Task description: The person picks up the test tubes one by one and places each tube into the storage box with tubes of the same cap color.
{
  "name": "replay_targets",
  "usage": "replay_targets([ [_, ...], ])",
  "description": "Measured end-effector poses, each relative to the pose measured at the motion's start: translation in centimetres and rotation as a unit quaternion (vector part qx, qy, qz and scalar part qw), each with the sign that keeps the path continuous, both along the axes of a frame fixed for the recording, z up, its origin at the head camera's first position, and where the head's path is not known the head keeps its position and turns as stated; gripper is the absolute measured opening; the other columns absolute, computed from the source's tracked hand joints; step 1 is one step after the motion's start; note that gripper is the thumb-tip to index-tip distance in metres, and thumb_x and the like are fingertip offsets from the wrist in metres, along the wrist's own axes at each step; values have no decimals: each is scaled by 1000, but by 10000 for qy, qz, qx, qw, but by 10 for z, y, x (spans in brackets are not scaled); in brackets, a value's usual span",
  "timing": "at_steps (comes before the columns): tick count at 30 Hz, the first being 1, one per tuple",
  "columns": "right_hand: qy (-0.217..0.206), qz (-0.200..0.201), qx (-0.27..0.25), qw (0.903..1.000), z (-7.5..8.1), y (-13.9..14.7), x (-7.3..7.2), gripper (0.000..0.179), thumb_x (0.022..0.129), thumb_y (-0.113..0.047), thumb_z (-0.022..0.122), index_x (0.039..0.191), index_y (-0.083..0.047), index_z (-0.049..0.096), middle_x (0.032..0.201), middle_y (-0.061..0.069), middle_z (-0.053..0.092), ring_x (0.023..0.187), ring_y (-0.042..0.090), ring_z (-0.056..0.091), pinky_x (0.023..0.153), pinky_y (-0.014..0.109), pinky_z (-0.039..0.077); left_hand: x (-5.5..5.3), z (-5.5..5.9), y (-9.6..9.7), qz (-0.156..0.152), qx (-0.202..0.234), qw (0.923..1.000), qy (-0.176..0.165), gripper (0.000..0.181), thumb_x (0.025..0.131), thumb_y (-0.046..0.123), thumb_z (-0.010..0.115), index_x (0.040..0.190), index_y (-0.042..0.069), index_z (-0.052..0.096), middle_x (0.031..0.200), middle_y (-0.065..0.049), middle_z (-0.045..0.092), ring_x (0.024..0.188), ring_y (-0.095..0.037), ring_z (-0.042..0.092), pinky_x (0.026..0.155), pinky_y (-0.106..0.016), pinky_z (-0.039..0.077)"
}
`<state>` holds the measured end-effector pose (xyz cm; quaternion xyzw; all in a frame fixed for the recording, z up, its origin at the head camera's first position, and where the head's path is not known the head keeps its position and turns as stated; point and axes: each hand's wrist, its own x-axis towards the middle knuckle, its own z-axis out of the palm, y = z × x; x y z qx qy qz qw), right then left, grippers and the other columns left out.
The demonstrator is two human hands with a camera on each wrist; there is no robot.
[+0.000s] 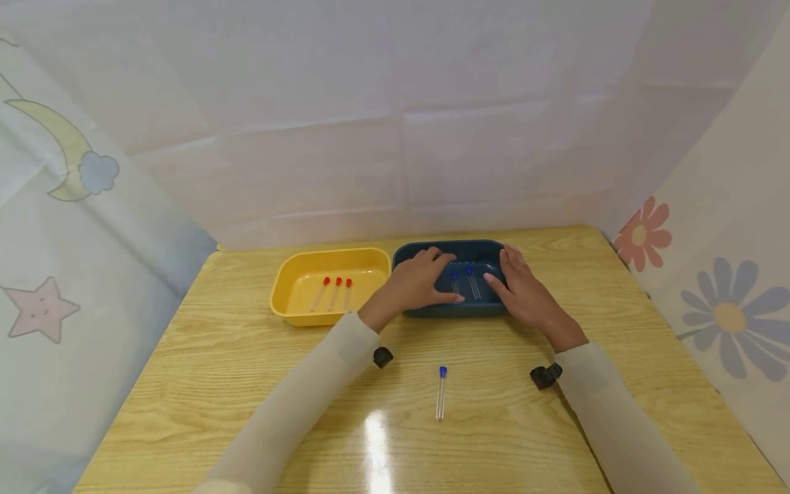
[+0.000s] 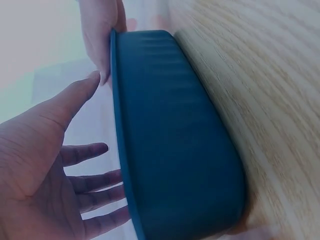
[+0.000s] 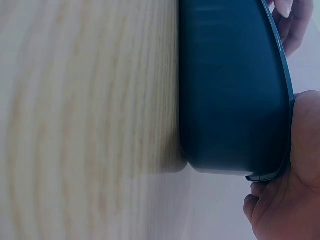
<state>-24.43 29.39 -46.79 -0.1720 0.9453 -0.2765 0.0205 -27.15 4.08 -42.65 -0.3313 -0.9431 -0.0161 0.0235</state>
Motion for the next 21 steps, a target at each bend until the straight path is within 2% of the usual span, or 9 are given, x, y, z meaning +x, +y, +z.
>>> replay_targets([
  [7,49,-6,-35,10000,0,0,0,78,111,-45,34,160,4,-2,168,17,-13,153,43,-10,114,72,10,10,6,-7,-137,104,9997,170,89,87,74,60,155,19,42,146,-7,51,119,-19,57,78,-28,56],
  [15,-33,27,-31,10000,1,0,2,77,111,-45,34,160,2,-5,167,16,-16,153,42,-12,115,71,8,20,10,-17,-207,337,9991,151,87,88,74,60,154,20,44,148,-8,49,123,-20,56,77,-28,56],
  [21,-7,48,-80,10000,0,1,1,78,111,-45,34,160,3,-3,168,16,-15,153,42,-13,115,71,8,30,12,-22,-292,444,9982,260,86,88,74,60,155,22,44,148,-8,49,125,-21,56,82,-30,57],
])
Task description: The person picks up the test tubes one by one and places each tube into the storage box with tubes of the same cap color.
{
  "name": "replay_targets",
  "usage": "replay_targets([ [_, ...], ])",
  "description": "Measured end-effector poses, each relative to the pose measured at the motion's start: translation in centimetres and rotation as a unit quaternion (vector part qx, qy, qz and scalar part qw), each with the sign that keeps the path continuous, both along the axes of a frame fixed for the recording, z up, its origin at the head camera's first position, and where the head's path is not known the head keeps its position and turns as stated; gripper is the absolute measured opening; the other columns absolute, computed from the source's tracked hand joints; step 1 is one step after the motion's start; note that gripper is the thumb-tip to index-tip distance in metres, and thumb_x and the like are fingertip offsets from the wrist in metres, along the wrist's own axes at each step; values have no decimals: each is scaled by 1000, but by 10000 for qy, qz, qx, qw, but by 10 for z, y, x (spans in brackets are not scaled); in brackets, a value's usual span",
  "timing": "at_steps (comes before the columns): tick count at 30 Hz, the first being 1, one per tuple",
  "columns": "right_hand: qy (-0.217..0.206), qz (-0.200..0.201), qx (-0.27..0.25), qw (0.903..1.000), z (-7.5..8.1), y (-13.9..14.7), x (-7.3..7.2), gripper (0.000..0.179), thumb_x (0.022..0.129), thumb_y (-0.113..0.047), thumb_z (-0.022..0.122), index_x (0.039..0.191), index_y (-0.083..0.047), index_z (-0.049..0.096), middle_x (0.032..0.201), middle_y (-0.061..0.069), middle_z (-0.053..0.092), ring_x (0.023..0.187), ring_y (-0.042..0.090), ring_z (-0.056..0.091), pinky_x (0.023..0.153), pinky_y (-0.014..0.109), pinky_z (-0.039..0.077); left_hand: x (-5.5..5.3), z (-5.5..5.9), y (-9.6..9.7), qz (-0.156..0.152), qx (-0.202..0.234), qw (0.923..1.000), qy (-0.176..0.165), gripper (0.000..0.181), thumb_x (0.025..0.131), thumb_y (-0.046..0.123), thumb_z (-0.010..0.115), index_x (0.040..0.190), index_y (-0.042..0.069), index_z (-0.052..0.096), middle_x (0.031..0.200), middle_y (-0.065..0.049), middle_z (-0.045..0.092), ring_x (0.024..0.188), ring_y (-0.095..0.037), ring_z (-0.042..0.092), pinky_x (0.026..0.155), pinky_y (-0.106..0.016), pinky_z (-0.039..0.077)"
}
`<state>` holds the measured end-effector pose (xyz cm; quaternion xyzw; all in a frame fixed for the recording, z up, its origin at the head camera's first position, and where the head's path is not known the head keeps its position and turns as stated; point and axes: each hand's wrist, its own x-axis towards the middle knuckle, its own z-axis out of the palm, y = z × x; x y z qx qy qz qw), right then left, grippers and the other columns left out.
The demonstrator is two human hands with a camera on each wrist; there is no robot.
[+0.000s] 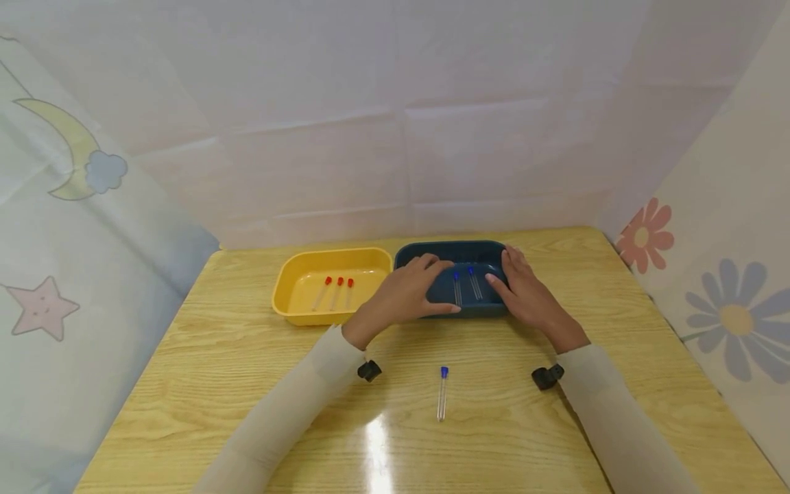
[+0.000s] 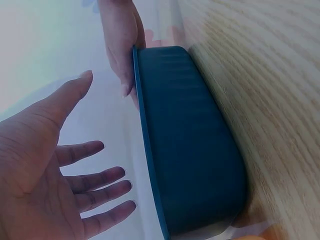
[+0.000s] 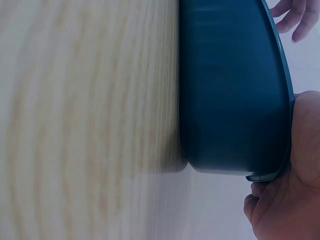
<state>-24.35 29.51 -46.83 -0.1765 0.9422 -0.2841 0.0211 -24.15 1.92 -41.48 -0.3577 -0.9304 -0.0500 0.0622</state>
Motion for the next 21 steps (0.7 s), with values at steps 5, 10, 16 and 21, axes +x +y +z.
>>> replay_targets([
  [5,33,-5,2,10000,-1,0,-1,78,111,-45,34,160,4,-3,167,18,-15,153,43,-11,115,72,8,7,2,-3,-64,69,9999,81,87,87,74,62,154,21,44,147,-8,50,124,-21,57,87,-33,57],
  [10,12,-28,15,10000,-1,1,-2,78,111,-46,34,160,3,-3,167,17,-15,153,43,-11,115,72,8,16,4,-8,-32,136,9999,34,88,86,73,63,155,22,43,149,-7,49,127,-23,55,92,-36,56],
  [16,-24,-39,63,10000,-1,1,-2,78,111,-46,33,160,3,-4,167,16,-17,153,42,-12,115,72,9,26,4,-14,-86,43,9999,102,88,87,74,61,156,22,43,145,-5,51,122,-20,57,90,-32,56],
  [21,-36,-38,37,10000,-3,1,-2,78,111,-46,33,160,2,-5,167,15,-18,153,42,-13,115,72,8,32,1,-16,-153,50,9997,198,89,86,75,61,155,22,44,143,-5,51,118,-18,58,84,-29,56],
])
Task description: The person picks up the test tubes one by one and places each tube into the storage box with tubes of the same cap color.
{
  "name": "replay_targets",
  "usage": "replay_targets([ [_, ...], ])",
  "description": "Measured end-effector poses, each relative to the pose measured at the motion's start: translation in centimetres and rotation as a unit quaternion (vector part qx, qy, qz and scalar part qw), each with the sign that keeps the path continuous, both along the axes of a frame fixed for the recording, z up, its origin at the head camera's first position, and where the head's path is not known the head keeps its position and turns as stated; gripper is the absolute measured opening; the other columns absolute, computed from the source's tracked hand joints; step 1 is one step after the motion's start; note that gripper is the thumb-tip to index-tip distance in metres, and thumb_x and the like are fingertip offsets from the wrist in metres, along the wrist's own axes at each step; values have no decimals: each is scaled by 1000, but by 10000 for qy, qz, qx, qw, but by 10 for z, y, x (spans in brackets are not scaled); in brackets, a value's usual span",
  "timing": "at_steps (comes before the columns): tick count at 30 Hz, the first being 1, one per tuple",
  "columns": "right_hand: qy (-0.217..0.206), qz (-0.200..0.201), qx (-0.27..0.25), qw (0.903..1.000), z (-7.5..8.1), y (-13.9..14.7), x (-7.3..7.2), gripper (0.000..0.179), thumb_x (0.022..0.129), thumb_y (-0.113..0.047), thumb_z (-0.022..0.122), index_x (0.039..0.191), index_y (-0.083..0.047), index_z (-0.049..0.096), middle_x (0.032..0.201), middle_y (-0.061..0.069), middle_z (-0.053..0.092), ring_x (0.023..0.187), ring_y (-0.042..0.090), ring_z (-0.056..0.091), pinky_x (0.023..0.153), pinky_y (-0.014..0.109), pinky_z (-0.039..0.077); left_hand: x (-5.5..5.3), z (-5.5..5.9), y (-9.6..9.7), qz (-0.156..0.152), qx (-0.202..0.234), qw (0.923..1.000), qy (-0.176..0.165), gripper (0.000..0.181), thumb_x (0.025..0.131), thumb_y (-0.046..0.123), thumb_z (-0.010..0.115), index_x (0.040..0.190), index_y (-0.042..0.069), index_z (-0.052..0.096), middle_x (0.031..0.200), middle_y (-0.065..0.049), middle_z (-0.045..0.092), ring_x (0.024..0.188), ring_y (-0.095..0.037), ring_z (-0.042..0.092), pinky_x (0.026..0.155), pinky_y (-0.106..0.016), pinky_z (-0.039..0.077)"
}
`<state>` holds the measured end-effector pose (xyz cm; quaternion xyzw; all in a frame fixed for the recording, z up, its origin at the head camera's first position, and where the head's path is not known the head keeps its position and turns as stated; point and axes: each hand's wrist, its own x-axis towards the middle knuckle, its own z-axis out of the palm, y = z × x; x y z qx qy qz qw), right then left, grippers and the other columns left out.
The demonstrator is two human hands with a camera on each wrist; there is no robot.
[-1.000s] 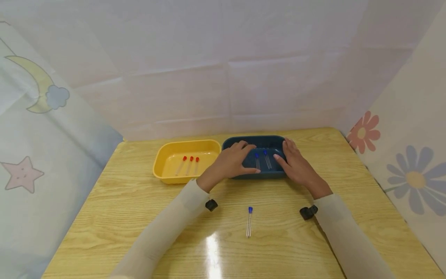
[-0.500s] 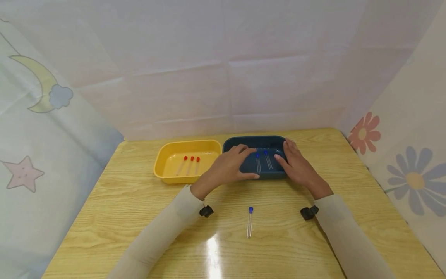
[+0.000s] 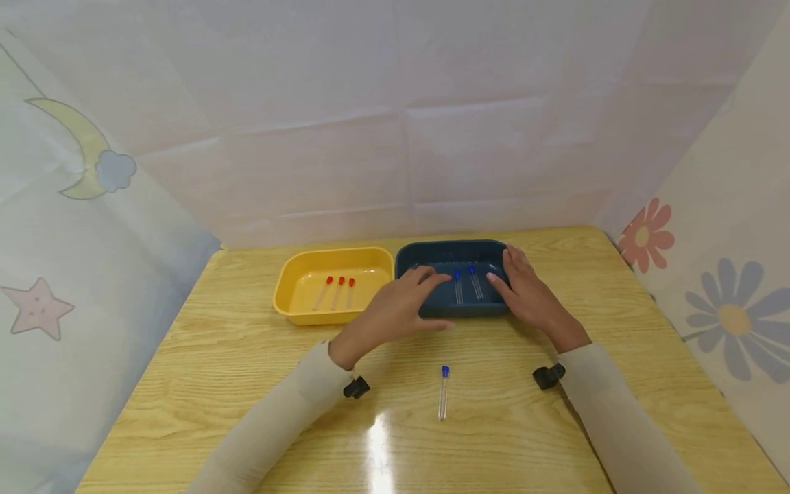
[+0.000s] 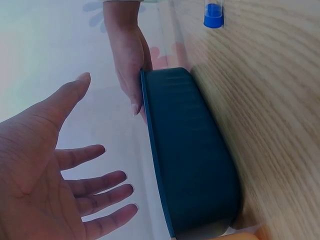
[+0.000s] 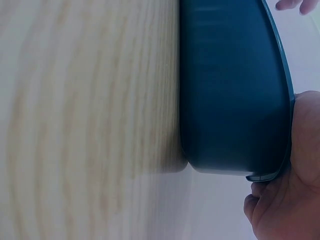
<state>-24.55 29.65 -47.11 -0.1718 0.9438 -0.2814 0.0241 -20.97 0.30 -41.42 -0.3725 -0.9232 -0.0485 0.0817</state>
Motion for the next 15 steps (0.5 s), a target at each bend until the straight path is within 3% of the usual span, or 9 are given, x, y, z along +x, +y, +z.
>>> replay_targets([
  [6,43,7,-67,10000,-1,0,0,79,111,-47,33,160,2,-4,168,15,-16,153,40,-13,115,71,7,7,-2,-4,-55,207,9997,-87,88,85,72,66,153,20,47,141,-6,53,113,-19,59,78,-28,56],
  [15,81,35,-96,9999,1,0,1,78,111,-46,33,159,4,-4,167,16,-16,153,41,-13,116,70,6,20,-4,-9,-58,91,9999,-101,88,85,74,64,152,20,48,141,-5,54,111,-17,59,74,-26,55],
])
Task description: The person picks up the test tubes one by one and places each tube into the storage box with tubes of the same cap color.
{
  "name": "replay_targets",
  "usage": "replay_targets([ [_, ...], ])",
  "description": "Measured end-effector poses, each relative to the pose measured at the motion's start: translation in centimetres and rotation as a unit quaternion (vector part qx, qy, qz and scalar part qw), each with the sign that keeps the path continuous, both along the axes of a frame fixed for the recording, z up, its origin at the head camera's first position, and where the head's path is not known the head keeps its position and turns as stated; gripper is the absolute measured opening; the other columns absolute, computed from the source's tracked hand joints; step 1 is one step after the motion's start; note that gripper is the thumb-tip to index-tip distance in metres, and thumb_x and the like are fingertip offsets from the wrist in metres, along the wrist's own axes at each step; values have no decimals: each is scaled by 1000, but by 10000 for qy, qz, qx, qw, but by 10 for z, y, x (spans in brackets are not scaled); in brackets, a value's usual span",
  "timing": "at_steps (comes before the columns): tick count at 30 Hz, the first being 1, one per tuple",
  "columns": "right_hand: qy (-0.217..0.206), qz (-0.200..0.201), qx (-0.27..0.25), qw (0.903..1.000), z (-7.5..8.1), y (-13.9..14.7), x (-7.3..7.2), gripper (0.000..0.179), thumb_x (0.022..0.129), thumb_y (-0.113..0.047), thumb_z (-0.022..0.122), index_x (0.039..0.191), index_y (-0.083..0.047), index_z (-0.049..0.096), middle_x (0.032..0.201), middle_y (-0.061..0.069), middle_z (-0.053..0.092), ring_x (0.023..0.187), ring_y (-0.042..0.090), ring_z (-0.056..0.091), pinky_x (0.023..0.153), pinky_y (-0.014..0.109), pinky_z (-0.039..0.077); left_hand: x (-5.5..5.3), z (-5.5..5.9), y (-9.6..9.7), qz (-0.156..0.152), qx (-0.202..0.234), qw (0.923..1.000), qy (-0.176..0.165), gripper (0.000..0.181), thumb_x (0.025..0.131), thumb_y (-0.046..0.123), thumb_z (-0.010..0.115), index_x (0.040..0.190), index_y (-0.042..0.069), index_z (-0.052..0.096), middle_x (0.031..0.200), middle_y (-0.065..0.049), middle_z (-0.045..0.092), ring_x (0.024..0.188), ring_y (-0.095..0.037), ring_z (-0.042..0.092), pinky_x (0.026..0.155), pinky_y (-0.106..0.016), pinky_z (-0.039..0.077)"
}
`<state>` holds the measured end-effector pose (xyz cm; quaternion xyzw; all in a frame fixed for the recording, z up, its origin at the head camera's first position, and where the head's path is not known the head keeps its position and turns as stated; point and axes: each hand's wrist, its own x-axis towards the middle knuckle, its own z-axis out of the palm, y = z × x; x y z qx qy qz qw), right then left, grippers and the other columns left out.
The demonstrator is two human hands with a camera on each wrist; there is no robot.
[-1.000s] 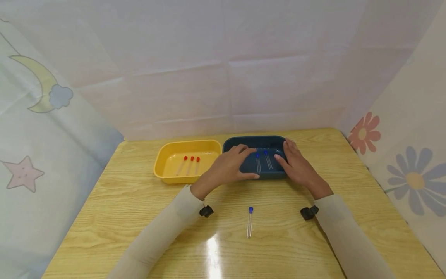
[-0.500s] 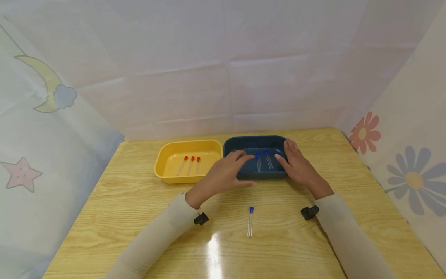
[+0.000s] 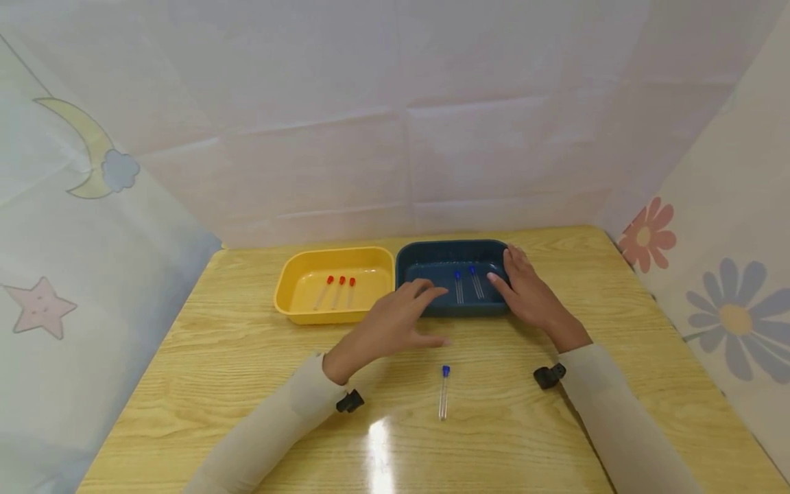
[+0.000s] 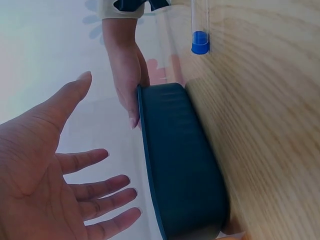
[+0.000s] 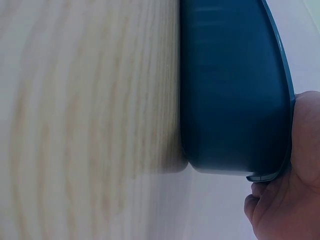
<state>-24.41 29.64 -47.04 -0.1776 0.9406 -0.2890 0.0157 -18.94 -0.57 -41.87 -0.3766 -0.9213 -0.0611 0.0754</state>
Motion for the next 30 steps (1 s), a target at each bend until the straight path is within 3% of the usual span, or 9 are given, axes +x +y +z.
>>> replay_targets([
  [11,-79,-31,50,10000,-2,1,-2,79,111,-47,32,160,3,-5,167,12,-19,153,39,-14,117,68,5,16,-8,-6,-124,-180,9995,222,91,83,79,60,152,21,49,139,-4,55,109,-16,61,74,-23,54],
  [17,-40,-8,33,10000,-3,2,-2,78,111,-47,32,160,2,-6,167,13,-18,153,39,-14,117,69,5,25,-16,-7,-184,-50,9997,-121,91,82,75,67,151,20,49,140,-5,53,116,-18,57,85,-29,54],
  [23,-100,-21,56,9999,-2,2,-1,79,111,-48,32,160,0,-8,167,11,-20,153,41,-14,117,69,4,31,-24,-6,-149,-236,9993,-249,94,78,78,67,149,18,51,139,-3,52,117,-18,56,88,-32,53],
  [30,-81,-18,25,10000,-3,2,-2,78,111,-47,32,160,1,-6,167,12,-19,153,38,-16,117,69,5,38,-33,-5,-41,-438,9968,-672,98,78,81,63,153,21,46,153,-7,44,135,-24,49,102,-41,50],
])
